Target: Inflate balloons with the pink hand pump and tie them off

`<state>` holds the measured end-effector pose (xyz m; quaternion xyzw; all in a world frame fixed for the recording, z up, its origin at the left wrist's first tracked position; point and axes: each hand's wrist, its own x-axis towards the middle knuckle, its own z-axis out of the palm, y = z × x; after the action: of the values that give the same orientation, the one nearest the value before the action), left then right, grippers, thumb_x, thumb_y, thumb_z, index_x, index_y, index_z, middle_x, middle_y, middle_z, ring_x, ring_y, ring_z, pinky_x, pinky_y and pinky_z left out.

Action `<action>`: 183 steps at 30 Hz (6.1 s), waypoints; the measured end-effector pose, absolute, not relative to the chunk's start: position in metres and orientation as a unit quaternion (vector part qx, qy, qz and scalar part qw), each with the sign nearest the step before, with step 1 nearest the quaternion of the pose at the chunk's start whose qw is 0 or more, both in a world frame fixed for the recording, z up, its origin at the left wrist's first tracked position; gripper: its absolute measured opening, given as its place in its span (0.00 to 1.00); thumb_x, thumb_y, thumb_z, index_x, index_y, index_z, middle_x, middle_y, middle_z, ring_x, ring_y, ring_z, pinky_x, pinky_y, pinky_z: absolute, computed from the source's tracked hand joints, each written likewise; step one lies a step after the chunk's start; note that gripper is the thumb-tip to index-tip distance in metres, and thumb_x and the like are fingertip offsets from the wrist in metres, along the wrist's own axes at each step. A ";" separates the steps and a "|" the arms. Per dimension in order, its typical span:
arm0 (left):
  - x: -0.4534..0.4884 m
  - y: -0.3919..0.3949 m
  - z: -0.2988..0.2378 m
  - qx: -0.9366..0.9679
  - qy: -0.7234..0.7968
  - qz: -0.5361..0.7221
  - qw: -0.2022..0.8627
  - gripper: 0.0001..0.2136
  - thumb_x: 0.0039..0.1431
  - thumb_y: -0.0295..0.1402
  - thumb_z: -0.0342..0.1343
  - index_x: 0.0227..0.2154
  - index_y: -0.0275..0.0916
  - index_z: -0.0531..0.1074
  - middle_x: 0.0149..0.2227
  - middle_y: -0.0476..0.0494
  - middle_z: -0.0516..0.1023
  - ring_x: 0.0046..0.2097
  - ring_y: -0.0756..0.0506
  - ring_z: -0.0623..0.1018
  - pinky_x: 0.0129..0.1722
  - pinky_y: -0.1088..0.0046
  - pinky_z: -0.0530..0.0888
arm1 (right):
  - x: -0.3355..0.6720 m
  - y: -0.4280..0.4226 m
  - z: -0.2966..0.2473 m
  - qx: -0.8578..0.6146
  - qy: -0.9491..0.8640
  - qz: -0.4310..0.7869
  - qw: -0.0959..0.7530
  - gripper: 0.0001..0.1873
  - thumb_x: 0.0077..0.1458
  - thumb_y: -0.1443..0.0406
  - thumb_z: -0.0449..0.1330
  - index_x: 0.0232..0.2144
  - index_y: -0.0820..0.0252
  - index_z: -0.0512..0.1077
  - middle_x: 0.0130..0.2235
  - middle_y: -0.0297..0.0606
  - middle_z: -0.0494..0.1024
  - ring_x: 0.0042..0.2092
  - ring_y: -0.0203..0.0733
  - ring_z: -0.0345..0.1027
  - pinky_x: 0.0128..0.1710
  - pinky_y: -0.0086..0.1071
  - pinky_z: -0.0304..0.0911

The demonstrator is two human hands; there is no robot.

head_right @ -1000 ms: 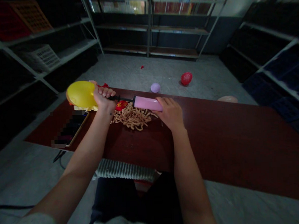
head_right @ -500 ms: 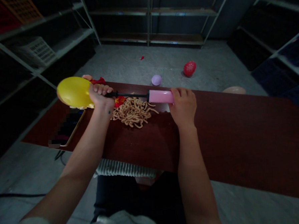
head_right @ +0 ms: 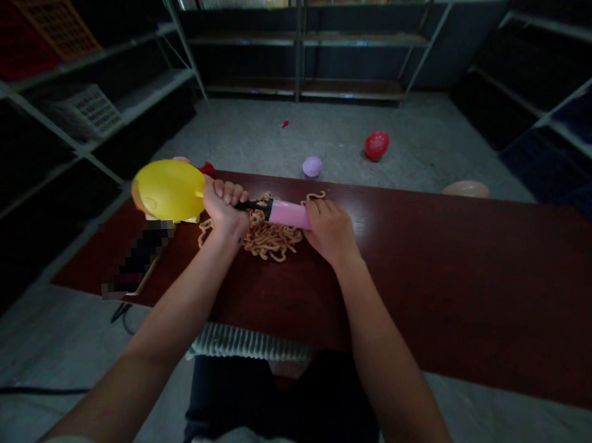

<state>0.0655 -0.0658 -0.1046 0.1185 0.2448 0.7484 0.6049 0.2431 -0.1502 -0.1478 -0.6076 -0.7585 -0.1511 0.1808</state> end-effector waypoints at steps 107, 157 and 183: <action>0.049 -0.071 -0.091 0.163 0.171 0.749 0.619 0.28 0.70 0.43 0.48 0.15 0.39 0.48 0.12 0.57 0.45 0.14 0.55 0.49 0.15 0.77 0.52 | 0.230 -0.155 -0.145 -0.612 -0.738 -0.188 0.215 0.19 0.57 0.60 0.60 0.48 0.66 0.71 0.43 0.48 0.80 0.42 0.50 0.71 0.42 0.39 0.57; 0.028 -0.072 -0.078 0.171 0.214 0.762 0.586 0.28 0.71 0.42 0.47 0.16 0.38 0.46 0.12 0.57 0.45 0.14 0.55 0.48 0.15 0.78 0.53 | 0.242 -0.160 -0.134 -0.643 -0.707 -0.226 0.186 0.12 0.55 0.62 0.60 0.41 0.61 0.72 0.37 0.43 0.78 0.39 0.49 0.68 0.40 0.39 0.52; 0.035 -0.054 -0.100 0.127 0.159 0.750 0.629 0.28 0.70 0.44 0.48 0.14 0.40 0.49 0.13 0.57 0.45 0.15 0.54 0.49 0.16 0.75 0.53 | 0.262 -0.157 -0.145 -0.652 -0.703 -0.227 0.171 0.21 0.58 0.54 0.58 0.48 0.60 0.71 0.42 0.45 0.79 0.42 0.50 0.68 0.40 0.39 0.52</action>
<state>0.0355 -0.0542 -0.0996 0.1271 0.1585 0.7505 0.6289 0.2615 -0.1567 -0.1448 -0.6519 -0.7031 -0.2265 0.1712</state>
